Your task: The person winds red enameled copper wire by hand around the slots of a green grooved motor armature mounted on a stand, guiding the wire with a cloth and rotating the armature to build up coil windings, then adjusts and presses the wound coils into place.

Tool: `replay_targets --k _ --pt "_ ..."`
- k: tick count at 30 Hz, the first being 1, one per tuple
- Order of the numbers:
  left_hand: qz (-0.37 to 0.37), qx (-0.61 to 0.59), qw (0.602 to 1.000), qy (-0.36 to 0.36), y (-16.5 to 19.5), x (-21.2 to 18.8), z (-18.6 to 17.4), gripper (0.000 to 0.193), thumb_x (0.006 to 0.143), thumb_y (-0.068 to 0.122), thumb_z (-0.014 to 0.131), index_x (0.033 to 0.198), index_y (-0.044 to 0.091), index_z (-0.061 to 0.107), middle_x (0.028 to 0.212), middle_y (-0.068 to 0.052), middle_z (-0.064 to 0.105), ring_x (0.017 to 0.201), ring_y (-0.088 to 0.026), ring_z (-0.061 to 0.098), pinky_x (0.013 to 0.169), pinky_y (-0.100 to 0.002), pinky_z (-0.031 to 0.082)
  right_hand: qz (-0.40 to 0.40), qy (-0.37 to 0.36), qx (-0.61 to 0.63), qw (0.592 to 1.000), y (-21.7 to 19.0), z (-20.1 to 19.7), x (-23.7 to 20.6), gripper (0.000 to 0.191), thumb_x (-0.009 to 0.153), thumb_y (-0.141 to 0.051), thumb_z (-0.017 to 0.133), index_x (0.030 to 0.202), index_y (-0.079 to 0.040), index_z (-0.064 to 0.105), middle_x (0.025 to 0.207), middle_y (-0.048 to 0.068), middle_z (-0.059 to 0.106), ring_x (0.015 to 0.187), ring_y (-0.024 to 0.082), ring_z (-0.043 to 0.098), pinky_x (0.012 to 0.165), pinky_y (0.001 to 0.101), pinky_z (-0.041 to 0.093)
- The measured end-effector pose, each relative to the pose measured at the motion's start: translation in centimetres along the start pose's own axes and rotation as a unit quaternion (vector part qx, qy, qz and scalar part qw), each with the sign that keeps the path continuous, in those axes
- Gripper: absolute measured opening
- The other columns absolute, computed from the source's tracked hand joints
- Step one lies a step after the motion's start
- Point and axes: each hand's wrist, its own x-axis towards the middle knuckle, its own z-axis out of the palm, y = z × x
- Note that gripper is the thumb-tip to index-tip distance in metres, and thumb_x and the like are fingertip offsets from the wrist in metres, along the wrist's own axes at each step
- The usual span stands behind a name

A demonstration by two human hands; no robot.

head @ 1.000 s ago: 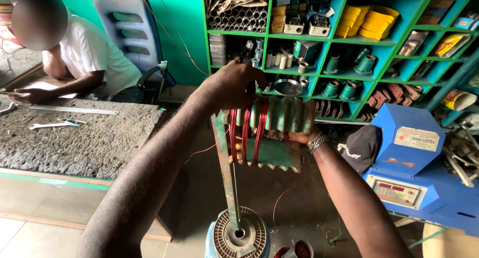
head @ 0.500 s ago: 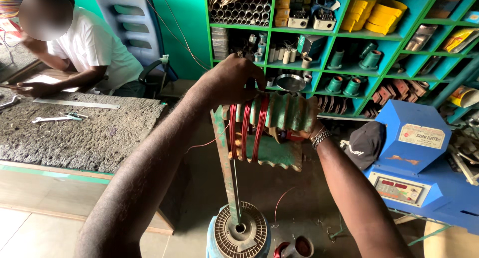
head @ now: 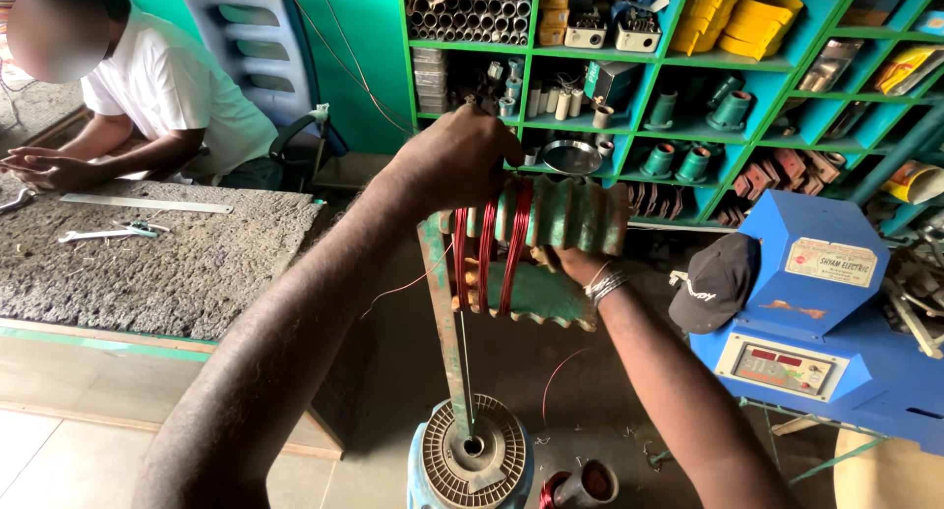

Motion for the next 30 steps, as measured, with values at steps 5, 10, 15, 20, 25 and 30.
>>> replay_targets --k 5,10,15,20,25,30 --pt "0.007 0.076 0.997 -0.025 0.1 -0.4 -0.1 0.010 0.083 0.019 0.079 0.091 0.014 0.080 0.085 -0.012 0.073 0.084 -0.031 0.075 0.073 -0.043 0.061 0.086 -0.004 -0.284 0.955 1.4 0.5 -0.8 0.033 0.103 -0.028 0.055 0.077 -0.008 0.060 0.054 0.003 0.051 0.043 0.015 0.048 0.043 0.0327 0.036" --pt "0.059 0.122 0.989 -0.059 -0.3 -0.8 -0.4 0.012 0.086 0.022 0.075 0.095 0.026 0.082 0.087 -0.009 0.074 0.080 -0.029 0.074 0.067 -0.042 0.061 0.013 0.060 -0.398 0.915 1.4 1.0 -1.1 0.029 0.101 -0.026 0.055 0.078 -0.008 0.059 0.058 0.004 0.053 0.047 0.020 0.051 0.046 0.0362 0.040" --pt "0.082 0.284 0.954 -0.049 0.7 -1.2 -0.5 0.013 0.092 0.021 0.071 0.083 0.017 0.079 0.092 -0.007 0.074 0.093 -0.025 0.073 0.078 -0.041 0.060 -0.209 0.067 -0.538 0.814 0.5 1.6 -0.7 0.015 0.100 -0.022 0.059 0.093 -0.009 0.062 0.084 0.007 0.064 0.078 0.024 0.062 0.067 0.0409 0.050" --pt "0.100 0.359 0.928 -0.016 2.3 -3.2 0.5 0.018 0.073 0.024 0.069 0.087 0.014 0.074 0.094 -0.007 0.070 0.098 -0.025 0.067 0.092 -0.046 0.050 -0.184 0.078 -0.708 0.677 0.0 1.1 0.1 0.013 0.101 -0.022 0.059 0.100 -0.009 0.064 0.091 0.009 0.065 0.087 0.026 0.066 0.073 0.0436 0.053" --pt "0.084 0.348 0.934 -0.012 2.2 -3.5 2.0 0.014 0.086 0.023 0.071 0.095 0.013 0.073 0.099 -0.007 0.069 0.105 -0.027 0.064 0.095 -0.044 0.047 -0.170 0.081 -0.707 0.682 -0.2 0.7 0.4 0.012 0.098 -0.022 0.060 0.098 -0.010 0.063 0.089 0.009 0.064 0.085 0.025 0.066 0.071 0.0434 0.052" --pt "0.056 0.343 0.937 -0.027 2.4 -2.1 2.1 0.128 0.033 0.062 0.086 0.140 -0.001 0.056 0.133 -0.018 0.063 0.125 -0.033 0.057 0.106 -0.054 0.038 -0.154 0.041 -0.659 0.735 0.0 0.9 -0.6 0.011 0.096 -0.022 0.061 0.096 -0.011 0.063 0.088 0.008 0.064 0.083 0.025 0.066 0.069 0.0432 0.051"
